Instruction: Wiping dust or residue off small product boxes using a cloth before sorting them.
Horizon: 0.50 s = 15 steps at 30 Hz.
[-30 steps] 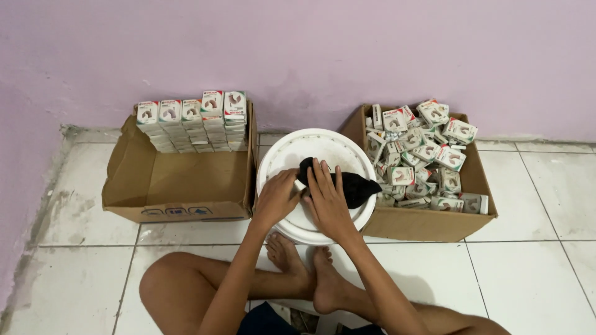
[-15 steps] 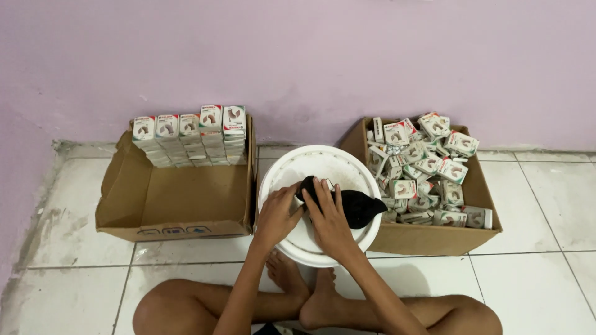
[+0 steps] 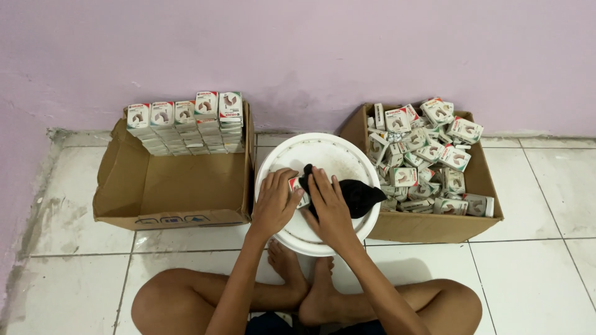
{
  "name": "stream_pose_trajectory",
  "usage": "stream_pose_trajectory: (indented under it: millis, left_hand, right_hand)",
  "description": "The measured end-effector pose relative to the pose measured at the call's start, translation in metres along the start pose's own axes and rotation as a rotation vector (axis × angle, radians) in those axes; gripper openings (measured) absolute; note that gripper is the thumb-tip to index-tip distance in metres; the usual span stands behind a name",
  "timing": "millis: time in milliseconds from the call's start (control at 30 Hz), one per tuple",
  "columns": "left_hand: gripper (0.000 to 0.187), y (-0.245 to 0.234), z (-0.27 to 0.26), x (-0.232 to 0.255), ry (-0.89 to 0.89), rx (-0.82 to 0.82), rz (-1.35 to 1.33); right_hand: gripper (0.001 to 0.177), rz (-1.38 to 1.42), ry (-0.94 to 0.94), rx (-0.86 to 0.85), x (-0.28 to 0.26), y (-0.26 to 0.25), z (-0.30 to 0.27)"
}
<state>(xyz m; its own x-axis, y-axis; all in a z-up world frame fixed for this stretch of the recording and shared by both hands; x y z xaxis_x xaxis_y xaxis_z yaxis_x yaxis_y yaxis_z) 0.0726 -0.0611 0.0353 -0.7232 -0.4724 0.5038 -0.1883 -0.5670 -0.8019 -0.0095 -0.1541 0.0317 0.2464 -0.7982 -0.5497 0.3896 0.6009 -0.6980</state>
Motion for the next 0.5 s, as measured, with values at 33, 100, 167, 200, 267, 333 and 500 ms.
stream_pose_trajectory:
  millis: [33,100,167,200,267,333,500]
  left_hand:
    - [0.043,0.002,-0.001,0.000,-0.001,-0.005,0.000]
    - [0.060,0.003,0.000,0.005,0.048,0.016,0.073]
    - [0.074,0.004,0.002,0.005,0.073,0.007,0.090]
    - [0.089,0.006,0.001,0.007,0.094,-0.004,0.105]
    - [0.086,0.010,0.002,0.004,0.082,-0.021,0.098]
    - [0.083,0.016,0.004,-0.001,0.070,-0.037,0.094]
    - [0.069,0.033,0.000,-0.020,-0.006,-0.012,0.108]
  right_hand:
    - [0.079,0.003,0.005,-0.001,0.001,0.000,-0.001]
    - [0.084,-0.046,0.109,0.121,0.013,-0.014,-0.004]
    - [0.089,-0.025,0.138,0.135,0.017,-0.014,-0.006]
    - [0.093,-0.002,0.168,0.144,0.020,-0.015,-0.009]
    - [0.092,0.032,0.156,0.129,0.019,-0.018,-0.008]
    - [0.091,0.069,0.142,0.115,0.018,-0.019,-0.005]
    - [0.071,0.291,-0.035,-0.122,-0.013,-0.003,-0.003]
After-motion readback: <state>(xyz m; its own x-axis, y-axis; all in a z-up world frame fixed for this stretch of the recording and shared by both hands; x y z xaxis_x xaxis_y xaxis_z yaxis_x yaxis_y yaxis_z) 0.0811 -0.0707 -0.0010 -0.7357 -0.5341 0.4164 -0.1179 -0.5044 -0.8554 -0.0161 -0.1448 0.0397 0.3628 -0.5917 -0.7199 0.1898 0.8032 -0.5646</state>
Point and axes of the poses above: each hand's wrist, its own z-axis towards the middle knuckle, its own y-axis out of the palm, x = y × z, the point moved 9 cm from there along z, towards the middle knuckle, and after that the axes turned 14 degrees about z, right-handed, at the moved point
